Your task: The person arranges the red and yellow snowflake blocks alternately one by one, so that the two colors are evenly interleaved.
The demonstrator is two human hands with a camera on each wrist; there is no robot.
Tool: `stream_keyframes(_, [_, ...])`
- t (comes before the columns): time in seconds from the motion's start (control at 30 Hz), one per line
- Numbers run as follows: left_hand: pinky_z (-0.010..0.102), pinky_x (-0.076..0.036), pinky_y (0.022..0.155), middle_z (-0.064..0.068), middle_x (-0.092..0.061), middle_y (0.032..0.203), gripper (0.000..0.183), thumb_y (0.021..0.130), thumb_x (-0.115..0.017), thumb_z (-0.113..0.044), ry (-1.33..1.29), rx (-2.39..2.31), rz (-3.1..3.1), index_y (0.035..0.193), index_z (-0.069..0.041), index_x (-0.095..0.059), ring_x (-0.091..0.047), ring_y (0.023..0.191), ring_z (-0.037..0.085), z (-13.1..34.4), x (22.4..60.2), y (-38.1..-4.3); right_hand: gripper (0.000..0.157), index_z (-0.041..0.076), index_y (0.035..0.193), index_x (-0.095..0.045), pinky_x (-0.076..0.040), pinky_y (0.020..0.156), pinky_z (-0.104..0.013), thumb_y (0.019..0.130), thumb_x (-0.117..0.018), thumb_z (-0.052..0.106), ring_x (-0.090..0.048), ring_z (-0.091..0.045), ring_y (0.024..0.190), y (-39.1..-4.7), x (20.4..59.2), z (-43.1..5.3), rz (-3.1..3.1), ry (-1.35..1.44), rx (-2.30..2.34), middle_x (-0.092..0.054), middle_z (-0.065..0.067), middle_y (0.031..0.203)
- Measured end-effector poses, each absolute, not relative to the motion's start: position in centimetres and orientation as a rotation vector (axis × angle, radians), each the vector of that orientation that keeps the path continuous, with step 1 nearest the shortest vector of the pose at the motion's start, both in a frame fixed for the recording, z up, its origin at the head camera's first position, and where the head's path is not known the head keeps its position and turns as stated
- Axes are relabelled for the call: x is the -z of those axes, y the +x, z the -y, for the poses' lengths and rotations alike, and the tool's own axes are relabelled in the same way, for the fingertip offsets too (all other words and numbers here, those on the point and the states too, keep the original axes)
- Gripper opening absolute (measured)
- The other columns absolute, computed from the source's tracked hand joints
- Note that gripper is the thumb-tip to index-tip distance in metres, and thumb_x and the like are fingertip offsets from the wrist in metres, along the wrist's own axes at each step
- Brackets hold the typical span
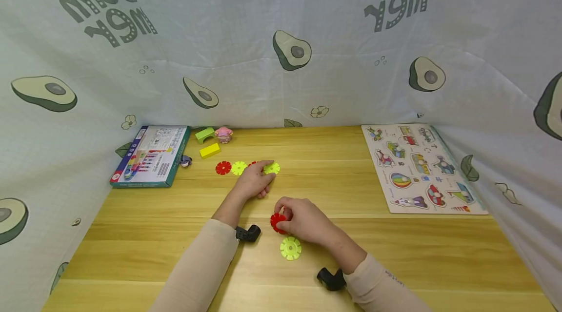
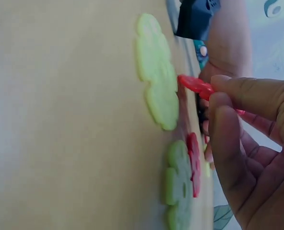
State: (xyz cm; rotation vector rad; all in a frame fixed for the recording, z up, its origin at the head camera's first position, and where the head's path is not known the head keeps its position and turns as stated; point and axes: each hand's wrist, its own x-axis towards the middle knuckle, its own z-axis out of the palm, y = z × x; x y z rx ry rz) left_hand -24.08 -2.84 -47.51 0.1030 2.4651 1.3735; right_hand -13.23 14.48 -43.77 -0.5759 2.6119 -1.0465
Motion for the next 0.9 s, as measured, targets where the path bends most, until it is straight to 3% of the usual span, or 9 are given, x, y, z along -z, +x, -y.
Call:
stream_keyframes(0.2, [0.030, -0.049, 0.039, 0.008, -0.057, 0.051, 0.047, 0.092, -0.059, -0.028, 0.103, -1.364, -2.464, 0.137, -0.026, -0.045, -0.054, 0.040, 0.018, 2.8, 47.3, -24.0, 0.028, 0.022, 0.099, -0.058, -0.048, 0.046, -0.028, 0.078, -0.076, 0.017, -0.056, -0.013, 0.052, -14.4, 43.1, -15.0, -2.568, -0.431, 1.147, -0.055, 0.001, 0.072])
stream_keyframes(0.5, [0.030, -0.050, 0.040, 0.008, -0.057, 0.051, 0.046, 0.092, -0.059, -0.029, 0.087, -1.367, -2.469, 0.136, -0.027, -0.046, -0.055, 0.040, 0.018, 2.8, 47.2, -24.0, 0.029, 0.016, 0.105, -0.056, -0.052, 0.051, -0.032, 0.081, -0.073, 0.017, -0.062, -0.021, 0.058, -18.4, 42.8, -16.4, -2.582, -0.228, 1.275, -0.054, -0.009, 0.078])
stream_keyframes(0.9, [0.031, -0.049, 0.039, 0.009, -0.057, 0.049, 0.048, 0.092, -0.059, -0.027, 0.105, -1.373, -2.464, 0.137, -0.026, -0.045, -0.055, 0.039, 0.019, 2.8, 47.2, -23.9, 0.029, 0.012, 0.110, -0.052, -0.053, 0.054, -0.029, 0.086, -0.067, 0.016, -0.061, -0.020, 0.059, -23.6, 44.3, -16.6, -2.647, -0.079, 1.230, -0.057, -0.011, 0.079])
